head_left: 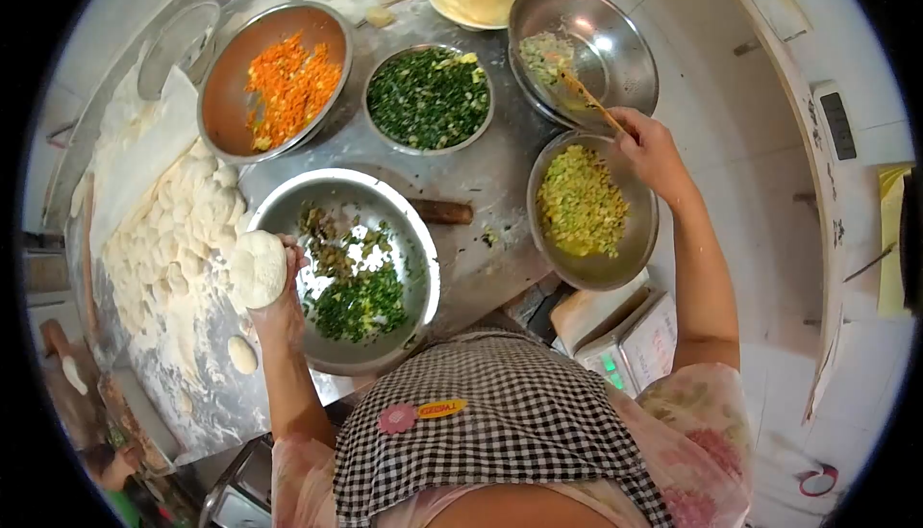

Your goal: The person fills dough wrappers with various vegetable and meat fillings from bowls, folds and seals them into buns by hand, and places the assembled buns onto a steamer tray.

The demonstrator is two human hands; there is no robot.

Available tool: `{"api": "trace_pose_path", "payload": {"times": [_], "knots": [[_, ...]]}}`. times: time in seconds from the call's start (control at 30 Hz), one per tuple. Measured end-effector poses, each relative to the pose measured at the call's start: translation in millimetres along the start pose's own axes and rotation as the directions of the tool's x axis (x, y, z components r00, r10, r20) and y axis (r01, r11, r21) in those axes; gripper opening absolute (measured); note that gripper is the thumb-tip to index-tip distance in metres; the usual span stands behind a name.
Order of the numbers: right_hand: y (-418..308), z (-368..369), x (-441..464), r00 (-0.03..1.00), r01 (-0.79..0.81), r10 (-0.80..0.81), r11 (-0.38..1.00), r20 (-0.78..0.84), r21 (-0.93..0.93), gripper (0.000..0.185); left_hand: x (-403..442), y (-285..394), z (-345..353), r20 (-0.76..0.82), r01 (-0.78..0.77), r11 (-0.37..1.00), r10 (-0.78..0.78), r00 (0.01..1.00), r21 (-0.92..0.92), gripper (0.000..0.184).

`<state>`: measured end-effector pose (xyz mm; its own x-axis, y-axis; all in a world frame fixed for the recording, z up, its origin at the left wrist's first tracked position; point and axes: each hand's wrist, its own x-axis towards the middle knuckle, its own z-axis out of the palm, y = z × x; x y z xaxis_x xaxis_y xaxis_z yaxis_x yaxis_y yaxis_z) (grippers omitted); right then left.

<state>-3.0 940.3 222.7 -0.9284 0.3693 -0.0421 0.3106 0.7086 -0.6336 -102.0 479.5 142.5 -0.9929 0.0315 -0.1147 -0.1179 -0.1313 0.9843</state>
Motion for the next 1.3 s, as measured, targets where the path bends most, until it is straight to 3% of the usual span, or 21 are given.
{"api": "trace_pose_path", "payload": {"times": [0.1, 0.13, 0.23, 0.33, 0.43, 0.47, 0.57, 0.6, 0.67, 0.7, 0.73, 0.77, 0.8, 0.87, 0.9, 1.0, 1.1, 1.2, 1.3], "knots": [[26, -11, 40, 0.992, 0.120, -0.117, 0.990, 0.043, -0.074, 0.032, 2, -1, 23, 0.097, -0.023, 0.999, 0.019, 0.995, 0.048, 0.031], [28, -6, 53, 0.987, 0.148, -0.143, 0.987, 0.075, -0.061, 0.031, -5, 15, 49, 0.041, 0.022, 0.998, -0.019, 0.999, -0.065, 0.031], [44, 17, 89, 0.978, 0.171, -0.162, 0.984, 0.128, -0.060, 0.029, 7, 10, 79, 0.168, -0.081, 0.985, 0.055, 0.984, 0.151, 0.026], [79, 32, 120, 0.992, 0.094, -0.086, 0.992, 0.097, -0.080, 0.028, 32, 0, 120, 0.410, -0.375, 0.848, 0.211, 0.887, 0.374, 0.024], [86, 24, 121, 0.994, 0.069, -0.069, 0.998, 0.082, -0.003, 0.027, 44, 0, 173, 0.448, -0.225, 0.950, 0.108, 0.887, 0.216, 0.026], [83, 20, 117, 0.993, 0.078, -0.081, 0.996, 0.083, 0.037, 0.026, 47, -4, 191, 0.464, -0.244, 0.949, 0.128, 0.877, 0.199, 0.025], [87, 20, 116, 0.920, 0.312, -0.341, 0.935, 0.195, 0.166, 0.030, 69, -25, 241, 0.554, -0.357, 0.926, 0.236, 0.799, 0.121, 0.025], [81, 21, 118, 0.938, 0.267, -0.280, 0.960, 0.203, 0.089, 0.030, 80, -34, 256, 0.602, -0.410, 0.909, 0.285, 0.745, 0.077, 0.025], [97, 27, 134, 0.969, 0.228, -0.222, 0.973, 0.108, -0.044, 0.030, 50, 19, 307, 0.530, 0.063, 0.998, -0.040, 0.847, -0.024, 0.023], [103, 28, 140, 0.979, 0.199, -0.194, 0.974, 0.055, -0.108, 0.030, 65, 8, 317, 0.615, -0.227, 0.957, 0.070, 0.786, 0.181, 0.021], [103, 23, 141, 0.979, 0.200, -0.196, 0.977, 0.059, -0.076, 0.029, 76, 8, 330, 0.685, -0.514, 0.795, 0.178, 0.706, 0.322, 0.020], [104, 17, 142, 0.978, 0.203, -0.200, 0.978, 0.060, -0.045, 0.028, 74, 5, 339, 0.617, 0.022, 0.998, -0.056, 0.785, 0.063, 0.020], [103, 8, 142, 0.977, 0.206, -0.204, 0.978, 0.064, -0.016, 0.027, 73, 10, 348, 0.585, 0.061, 0.997, -0.075, 0.808, 0.043, 0.019], [103, -8, 133, 0.928, 0.252, -0.266, 0.964, 0.259, 0.089, 0.029, 75, 15, 361, 0.516, 0.141, 0.990, -0.119, 0.849, -0.003, 0.017], [103, -16, 131, 0.887, 0.267, -0.301, 0.953, 0.351, 0.143, 0.030, 80, 14, 365, 0.519, 0.109, 0.994, -0.104, 0.849, 0.022, 0.017], [96, -27, 140, 0.940, 0.179, -0.133, 0.976, 0.314, -0.125, 0.031, 93, 9, 373, 0.532, 0.080, 0.994, -0.110, 0.840, 0.080, 0.022], [118, -20, 153, 0.957, 0.263, -0.262, 0.965, 0.127, 0.017, 0.033, 99, -1, 386, 0.495, 0.197, 0.978, -0.137, 0.858, -0.070, 0.025], [112, -8, 150, 0.912, 0.335, -0.317, 0.942, 0.261, -0.026, 0.034, 102, -5, 403, 0.483, 0.252, 0.965, -0.188, 0.856, -0.071, 0.017], [115, -8, 159, 0.980, 0.179, -0.163, 0.972, 0.112, -0.155, 0.034, 109, -20, 419, 0.521, 0.321, 0.943, -0.232, 0.821, -0.085, 0.027]]}}
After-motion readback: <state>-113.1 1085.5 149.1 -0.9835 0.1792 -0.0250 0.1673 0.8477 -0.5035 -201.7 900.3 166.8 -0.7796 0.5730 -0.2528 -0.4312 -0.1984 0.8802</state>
